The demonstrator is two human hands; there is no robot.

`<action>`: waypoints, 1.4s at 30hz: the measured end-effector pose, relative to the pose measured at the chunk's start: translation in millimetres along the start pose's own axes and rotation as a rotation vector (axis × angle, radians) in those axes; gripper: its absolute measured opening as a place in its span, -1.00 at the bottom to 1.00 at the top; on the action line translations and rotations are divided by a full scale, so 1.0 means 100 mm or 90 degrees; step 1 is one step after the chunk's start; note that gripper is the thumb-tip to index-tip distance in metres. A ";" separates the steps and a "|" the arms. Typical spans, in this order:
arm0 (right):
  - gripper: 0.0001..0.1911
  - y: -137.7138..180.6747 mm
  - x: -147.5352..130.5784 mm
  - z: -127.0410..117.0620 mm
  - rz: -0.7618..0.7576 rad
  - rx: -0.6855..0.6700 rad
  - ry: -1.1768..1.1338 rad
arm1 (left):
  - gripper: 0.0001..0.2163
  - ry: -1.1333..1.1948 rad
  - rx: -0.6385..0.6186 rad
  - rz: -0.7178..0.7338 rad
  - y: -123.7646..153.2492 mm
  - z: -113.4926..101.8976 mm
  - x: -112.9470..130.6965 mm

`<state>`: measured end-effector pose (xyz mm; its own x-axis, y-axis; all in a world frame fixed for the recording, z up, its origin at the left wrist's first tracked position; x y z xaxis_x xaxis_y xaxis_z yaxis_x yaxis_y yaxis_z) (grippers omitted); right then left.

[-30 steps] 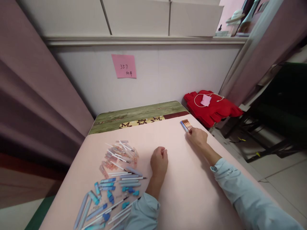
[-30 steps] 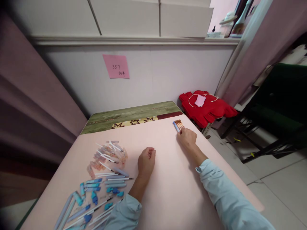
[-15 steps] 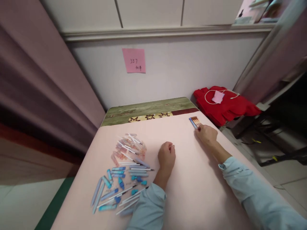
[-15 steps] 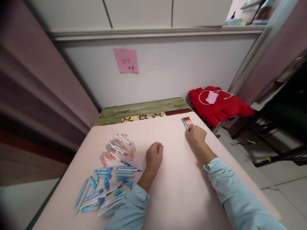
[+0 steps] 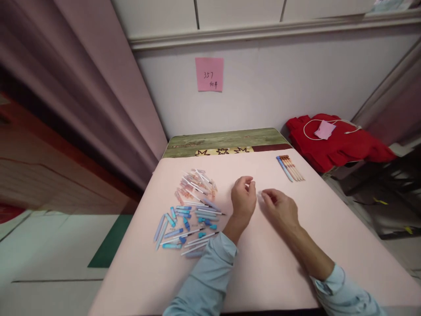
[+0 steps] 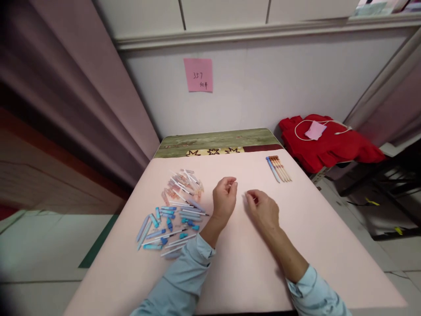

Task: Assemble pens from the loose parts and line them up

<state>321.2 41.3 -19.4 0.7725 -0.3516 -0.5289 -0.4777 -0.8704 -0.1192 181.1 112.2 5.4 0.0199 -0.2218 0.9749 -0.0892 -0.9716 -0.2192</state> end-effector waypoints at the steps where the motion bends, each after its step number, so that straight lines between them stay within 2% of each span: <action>1: -0.72 0.12 -0.09 0.05 -0.029 -0.011 -0.039 | -0.87 0.025 -0.001 0.027 0.02 -0.06 0.18; 3: -0.69 0.36 -0.27 0.14 -0.112 -0.033 -0.117 | -0.85 0.051 -0.004 0.078 0.05 -0.26 0.51; 5: -0.61 0.59 -0.47 0.21 -0.214 -0.060 -0.152 | -0.83 0.038 -0.005 0.110 0.07 -0.60 0.74; 6: -0.52 0.71 -0.56 0.26 -0.267 -0.074 -0.156 | -0.83 0.013 0.004 0.124 0.08 -0.83 0.81; 8: -0.22 0.93 -0.71 0.37 -0.344 -0.111 -0.139 | -0.82 -0.072 0.051 0.163 0.11 -1.37 0.82; 10: 0.05 1.08 -0.82 0.51 -0.380 -0.146 -0.097 | -0.78 -0.195 0.094 0.168 0.16 -1.94 0.67; 12: 0.23 1.17 -0.90 0.65 -0.391 -0.162 -0.047 | -0.69 -0.317 0.110 0.126 0.23 -2.43 0.39; 13: 0.30 1.19 -0.94 0.71 -0.393 -0.163 -0.025 | -0.65 -0.367 0.107 0.100 0.27 -2.62 0.22; 15: 0.40 1.21 -1.02 0.81 -0.400 -0.155 0.005 | -0.59 -0.441 0.083 0.066 0.36 -2.85 -0.08; 17: 0.45 1.20 -1.11 0.90 -0.414 -0.147 0.024 | -0.55 -0.484 0.021 0.057 0.44 -2.89 -0.31; 19: 0.47 1.17 -1.20 0.98 -0.429 -0.142 0.042 | -0.53 -0.526 -0.032 0.056 0.48 -2.83 -0.44; 22: 0.43 1.13 -1.30 1.08 -0.444 -0.132 0.063 | -0.51 -0.577 -0.095 0.052 0.50 -2.67 -0.48; 25: 0.30 1.11 -1.34 1.12 -0.457 -0.100 0.065 | -0.53 -0.582 -0.141 0.077 0.55 -2.49 -0.43; 27: 0.23 1.10 -1.35 1.12 -0.473 -0.076 0.056 | -0.53 -0.579 -0.146 0.110 0.60 -2.35 -0.39; 31: 0.27 1.10 -1.31 1.09 -0.513 -0.043 0.017 | -0.55 -0.587 -0.118 0.177 0.68 -2.07 -0.35; 34: 0.21 1.08 -1.25 1.06 -0.538 -0.023 -0.019 | -0.58 -0.568 -0.109 0.179 0.70 -1.98 -0.34; 36: 0.14 1.07 -1.21 1.03 -0.555 -0.009 -0.035 | -0.55 -0.561 -0.119 0.163 0.70 -2.05 -0.31; 38: 0.08 1.06 -1.17 1.02 -0.564 -0.003 -0.038 | -0.47 -0.566 -0.154 0.148 0.72 -2.22 -0.27; 42: 0.07 1.05 -1.18 1.02 -0.542 -0.026 -0.009 | -0.07 -0.600 -0.344 0.108 0.81 -2.64 -0.30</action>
<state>137.3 26.6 -55.4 0.8562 0.4326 -0.2824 0.2797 -0.8477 -0.4507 -90.1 61.6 -30.8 0.6982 -0.5460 0.4630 -0.5819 -0.8096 -0.0772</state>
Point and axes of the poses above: each hand's wrist, its own y-axis away from the middle knuckle, its own z-axis out of the palm, x = y × z, the point moved 5 cm from there along -y, towards the middle knuckle, and after that the axes turned 8 degrees about y, right-handed, at the moved point
